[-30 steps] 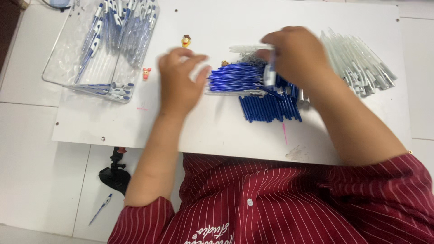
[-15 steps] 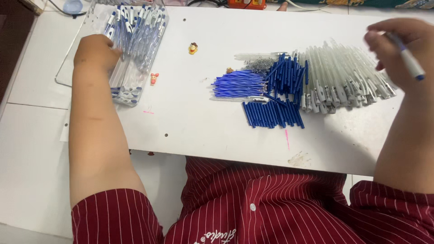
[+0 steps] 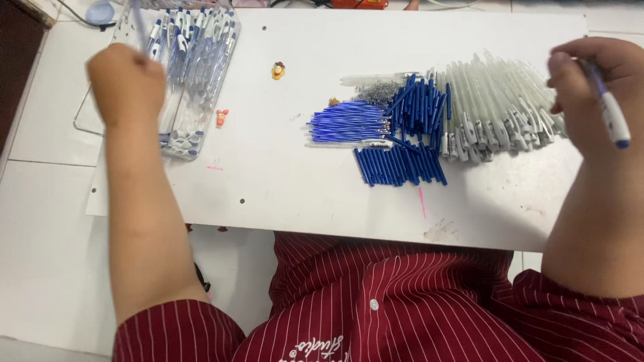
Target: The person assembles pens by picking up pen bodies, inserting ink cartridges, and attaching clips by hand, placing the finished products into a clear plastic container.
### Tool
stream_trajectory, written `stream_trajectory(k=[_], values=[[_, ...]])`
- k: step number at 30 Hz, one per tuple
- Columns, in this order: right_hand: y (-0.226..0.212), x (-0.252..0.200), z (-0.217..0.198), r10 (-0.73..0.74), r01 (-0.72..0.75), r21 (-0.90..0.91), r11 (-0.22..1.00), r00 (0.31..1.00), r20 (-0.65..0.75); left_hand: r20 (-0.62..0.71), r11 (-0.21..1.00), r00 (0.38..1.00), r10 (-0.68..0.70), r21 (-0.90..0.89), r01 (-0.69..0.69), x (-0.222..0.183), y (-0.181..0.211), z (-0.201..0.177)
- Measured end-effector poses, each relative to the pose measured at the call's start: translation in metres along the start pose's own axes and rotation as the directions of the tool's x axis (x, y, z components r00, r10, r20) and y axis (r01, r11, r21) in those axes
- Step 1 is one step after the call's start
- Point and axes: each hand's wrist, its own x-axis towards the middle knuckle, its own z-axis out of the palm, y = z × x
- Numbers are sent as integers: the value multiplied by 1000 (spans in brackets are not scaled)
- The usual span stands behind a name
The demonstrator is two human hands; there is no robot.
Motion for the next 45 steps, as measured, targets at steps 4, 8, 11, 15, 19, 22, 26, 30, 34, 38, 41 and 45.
stream_trajectory(k=[4, 8, 11, 15, 19, 22, 26, 30, 34, 38, 41, 45], values=[[-82, -5, 34, -21, 23, -21, 1000, 997, 71, 96, 794, 966, 241, -592, -140, -57, 97, 26], [-108, 2, 57, -135, 112, 135, 985, 976, 171, 355, 567, 739, 572, -822, -44, -124, 207, -1], [-109, 2, 61, -97, 56, 251, 966, 983, 155, 505, 560, 577, 642, -823, 97, -152, 240, -2], [-98, 1, 69, -98, 25, 363, 931, 978, 185, 531, 549, 486, 694, -827, 120, -152, 261, -3], [-89, -8, 90, -52, -22, 408, 913, 984, 169, 471, 407, 612, 635, -878, 254, -160, 277, 11], [-89, -5, 87, -94, 53, 362, 931, 991, 95, 433, 388, 728, 531, -888, 245, -163, 277, 27], [-94, -5, 90, 181, -247, 597, 763, 969, 169, 459, 92, 724, 515, -869, 486, -163, 267, 37], [-97, -19, 95, 27, -154, 622, 768, 977, 210, 437, 15, 725, 532, -861, 508, -164, 264, 35], [-104, -19, 98, -169, 66, 550, 832, 976, 138, 374, -69, 730, 572, -865, 497, -168, 261, 41], [-100, -23, 100, -223, 140, 466, 874, 966, 129, 330, -13, 741, 584, -909, 416, -170, 260, 43], [-101, -24, 103, -306, 221, 461, 859, 945, 118, 287, 14, 756, 588, -938, 346, -171, 260, 51], [-105, -24, 109, -317, 221, 530, 819, 944, 96, 286, 79, 755, 590, -951, 298, -170, 260, 46]])
